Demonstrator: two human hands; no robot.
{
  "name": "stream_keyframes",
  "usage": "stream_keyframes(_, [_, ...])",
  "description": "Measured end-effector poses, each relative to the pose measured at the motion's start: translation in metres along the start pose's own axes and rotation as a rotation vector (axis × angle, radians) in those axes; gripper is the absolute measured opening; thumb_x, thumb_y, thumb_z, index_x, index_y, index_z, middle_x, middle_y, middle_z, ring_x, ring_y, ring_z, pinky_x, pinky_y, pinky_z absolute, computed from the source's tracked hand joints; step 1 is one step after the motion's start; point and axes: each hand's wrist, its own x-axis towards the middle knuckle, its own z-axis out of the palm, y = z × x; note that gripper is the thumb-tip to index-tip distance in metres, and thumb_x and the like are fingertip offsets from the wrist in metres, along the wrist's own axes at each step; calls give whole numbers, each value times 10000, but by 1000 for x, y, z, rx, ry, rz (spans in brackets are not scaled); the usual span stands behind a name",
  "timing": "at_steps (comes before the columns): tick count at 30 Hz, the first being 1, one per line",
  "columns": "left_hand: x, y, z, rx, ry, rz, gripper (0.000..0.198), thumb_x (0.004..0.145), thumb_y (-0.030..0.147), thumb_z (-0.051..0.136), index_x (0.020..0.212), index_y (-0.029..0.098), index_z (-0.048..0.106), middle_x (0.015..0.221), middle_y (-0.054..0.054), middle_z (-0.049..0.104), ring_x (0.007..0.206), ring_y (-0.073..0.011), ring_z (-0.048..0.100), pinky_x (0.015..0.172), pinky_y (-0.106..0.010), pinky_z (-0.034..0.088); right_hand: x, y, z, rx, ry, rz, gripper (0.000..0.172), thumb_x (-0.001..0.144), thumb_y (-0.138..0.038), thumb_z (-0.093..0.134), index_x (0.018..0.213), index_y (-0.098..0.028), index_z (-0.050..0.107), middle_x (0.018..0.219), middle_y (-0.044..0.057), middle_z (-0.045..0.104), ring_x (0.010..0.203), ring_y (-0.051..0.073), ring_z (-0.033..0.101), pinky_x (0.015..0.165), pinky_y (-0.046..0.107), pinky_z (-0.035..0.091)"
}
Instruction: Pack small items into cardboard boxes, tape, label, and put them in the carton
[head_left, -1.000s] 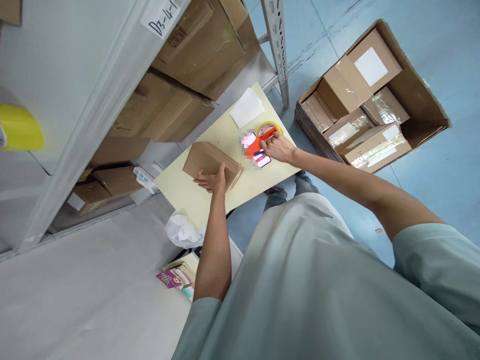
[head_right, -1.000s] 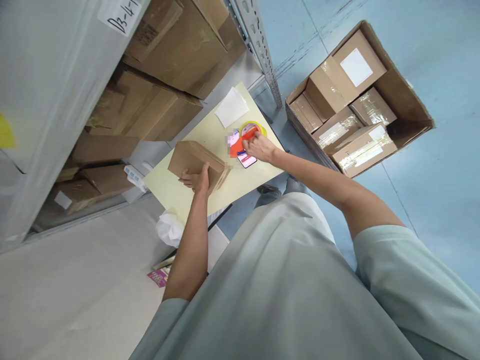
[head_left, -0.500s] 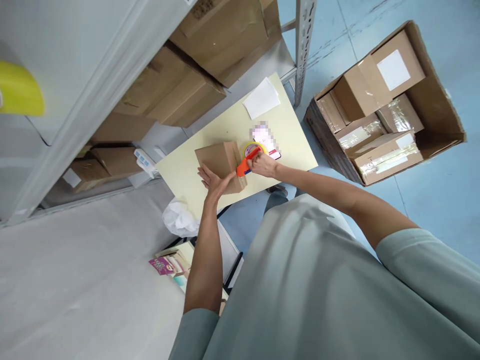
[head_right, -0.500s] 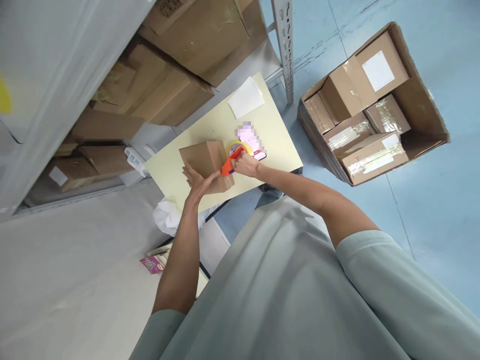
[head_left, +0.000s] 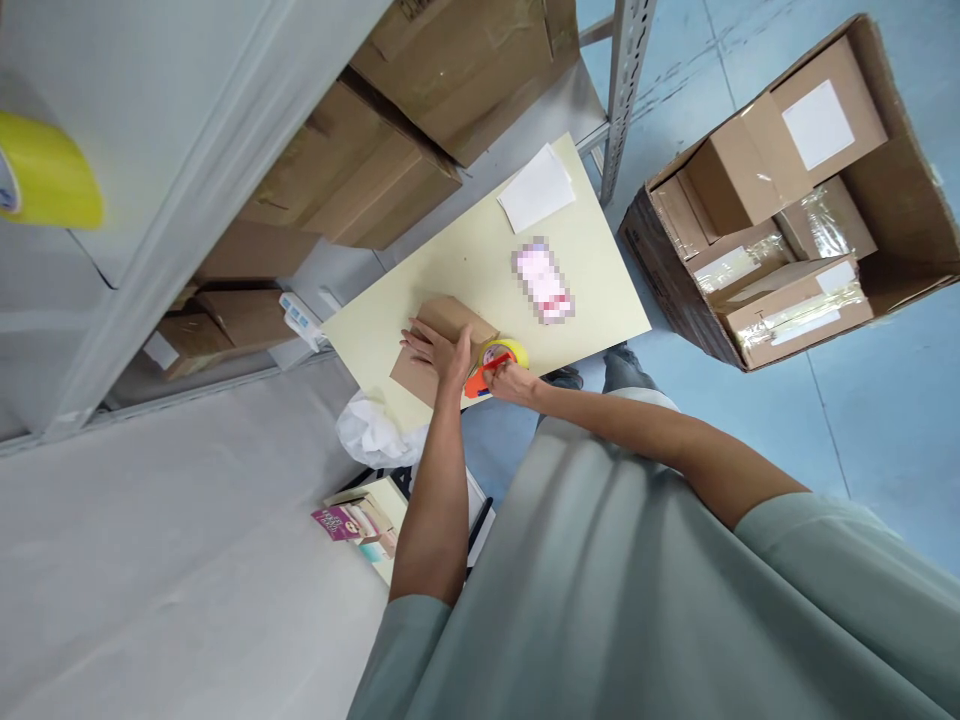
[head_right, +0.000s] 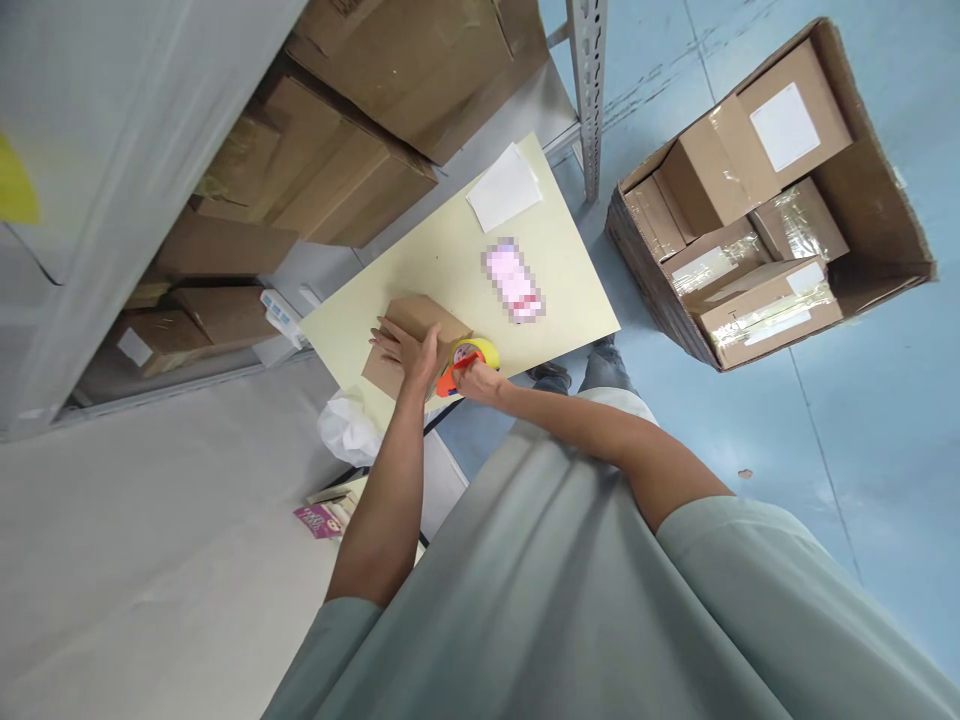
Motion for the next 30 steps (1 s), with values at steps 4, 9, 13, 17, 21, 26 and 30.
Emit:
stream_keyframes(4, [-6,-6,-5,22,-50,40,1194,910,522,747,1751,90,17,1819,-291,-89,1700,-417,-150,1352,-633,-28,-43,43,0,10,-68,123,459,920,34,413,1334,59,610,1071,313,773,938,346,782,773,443,526])
stream_keyframes(9, [-13,-6,-7,13,-74,108,1230,901,487,771,1745,53,-11,1809,-302,-132,1686,-453,-167,1335,-661,-62,-80,114,-20,-124,-48,244,396,993,-6,378,1339,48,564,1038,284,772,930,336,766,855,454,482])
stream_keyframes(13, [-20,-8,-7,36,-100,159,1228,865,413,786,1750,63,10,1815,-293,-115,1690,-436,-176,1341,-646,-57,-55,120,-40,-155,2,237,377,997,19,354,1277,18,606,985,227,775,893,307,751,831,415,472])
stream_keyframes(17, [-27,-15,-11,29,-152,237,1236,823,343,809,1748,44,45,1818,-290,-111,1694,-432,-162,1346,-637,-52,-29,96,-45,-158,-15,154,434,969,66,336,1263,24,652,1022,225,779,900,303,748,787,406,483])
stream_keyframes(21, [-39,-25,-15,18,-213,324,1214,767,192,781,1761,108,90,1842,-228,-67,1708,-385,-142,1364,-611,-35,-25,73,-33,-87,-57,66,466,924,101,366,1250,26,690,1088,239,780,954,322,750,794,429,515])
stream_keyframes(26, [-60,-34,-13,-25,-206,329,1023,793,141,688,1730,208,283,1864,-132,7,1717,-366,-100,1360,-663,4,-27,45,-13,-42,-58,23,469,929,79,368,1285,47,671,1063,254,772,932,323,735,775,427,505])
stream_keyframes(30, [-69,-38,-10,-24,-182,325,797,822,129,641,1597,218,476,1865,-112,61,1723,-335,-78,1367,-649,13,-39,39,-2,-148,-32,-10,466,961,57,325,1290,35,654,997,233,766,884,293,729,788,409,478])
